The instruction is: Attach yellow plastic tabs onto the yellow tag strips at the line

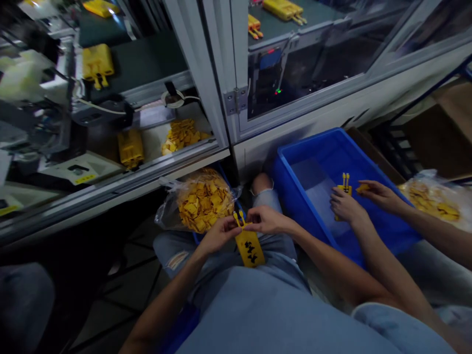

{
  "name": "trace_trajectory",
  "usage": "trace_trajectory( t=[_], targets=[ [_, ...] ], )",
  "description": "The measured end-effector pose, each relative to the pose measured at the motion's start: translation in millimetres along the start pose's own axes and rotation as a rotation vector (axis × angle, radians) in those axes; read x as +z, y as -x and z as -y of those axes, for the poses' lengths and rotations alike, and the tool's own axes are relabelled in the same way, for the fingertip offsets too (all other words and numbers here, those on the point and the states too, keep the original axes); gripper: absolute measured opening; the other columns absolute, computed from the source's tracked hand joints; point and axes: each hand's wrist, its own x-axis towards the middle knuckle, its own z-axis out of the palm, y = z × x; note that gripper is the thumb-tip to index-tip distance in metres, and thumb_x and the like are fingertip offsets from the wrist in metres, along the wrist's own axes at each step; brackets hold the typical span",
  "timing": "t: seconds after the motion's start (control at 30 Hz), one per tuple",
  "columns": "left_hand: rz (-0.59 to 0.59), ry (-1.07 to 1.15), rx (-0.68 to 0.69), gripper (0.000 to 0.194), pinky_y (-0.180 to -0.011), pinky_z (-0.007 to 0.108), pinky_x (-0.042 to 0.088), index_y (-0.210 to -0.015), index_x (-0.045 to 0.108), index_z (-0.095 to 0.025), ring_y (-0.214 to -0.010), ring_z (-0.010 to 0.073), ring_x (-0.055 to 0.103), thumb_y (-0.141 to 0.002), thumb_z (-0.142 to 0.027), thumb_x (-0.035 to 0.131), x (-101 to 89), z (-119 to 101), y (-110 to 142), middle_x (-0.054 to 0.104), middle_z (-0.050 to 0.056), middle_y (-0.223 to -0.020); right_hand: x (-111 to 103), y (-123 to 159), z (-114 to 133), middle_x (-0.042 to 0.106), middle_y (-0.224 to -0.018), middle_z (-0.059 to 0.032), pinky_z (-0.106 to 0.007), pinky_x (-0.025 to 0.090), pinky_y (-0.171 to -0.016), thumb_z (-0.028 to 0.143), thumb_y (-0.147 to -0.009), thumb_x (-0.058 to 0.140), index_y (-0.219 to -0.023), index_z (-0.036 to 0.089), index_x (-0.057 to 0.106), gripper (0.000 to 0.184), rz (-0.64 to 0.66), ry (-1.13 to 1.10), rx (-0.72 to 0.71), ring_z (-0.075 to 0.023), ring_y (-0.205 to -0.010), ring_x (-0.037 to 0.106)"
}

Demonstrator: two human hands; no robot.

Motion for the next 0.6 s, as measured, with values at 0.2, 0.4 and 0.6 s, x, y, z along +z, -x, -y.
trace_trajectory(
  t=[0.2,0.4,0.6],
  targets=[
    [0.043,-0.143,-0.006,0.026,-0.084,0.031,0.048,-0.096,0.07,-0.013,-0.089,0.0213,0.063,-0.078,-0.031,0.071,2.4,-7.2,21.9,0.072,0.006,-0.093,20.3,-10.3,-8.1,0.037,-0.057,0.0048,-0.026,0.021,-0.05,0.042,-0.084,0.059,-0.063,0.019,0.047,0.034,0.201,-0.149,-0.065,-0.0083,-0.054,0.029],
    [-0.182,-0.188,-0.035,0.021,-0.074,0.027,0.046,-0.087,0.071,-0.012,-0.079,0.0185,0.06,-0.076,-0.031,0.071,7.3,10.1,30.5,0.068,0.003,-0.08,45.3,-13.7,-10.4,0.033,-0.058,0.0056,-0.024,0.022,-0.051,0.038,-0.082,0.055,-0.061,0.019,0.038,0.033,0.131,-0.024,-0.178,-0.0086,-0.057,0.029],
    [-0.056,-0.157,-0.049,0.033,-0.072,0.026,0.048,-0.088,0.07,-0.011,-0.077,0.0181,0.061,-0.073,-0.04,0.078,-3.9,-2.9,43.9,0.067,0.004,-0.077,44.3,-37.6,-3.9,0.037,-0.054,0.0064,-0.02,0.023,-0.049,0.042,-0.08,0.061,-0.059,0.017,0.046,0.036,0.143,-0.08,-0.175,-0.0075,-0.053,0.031]
  ],
)
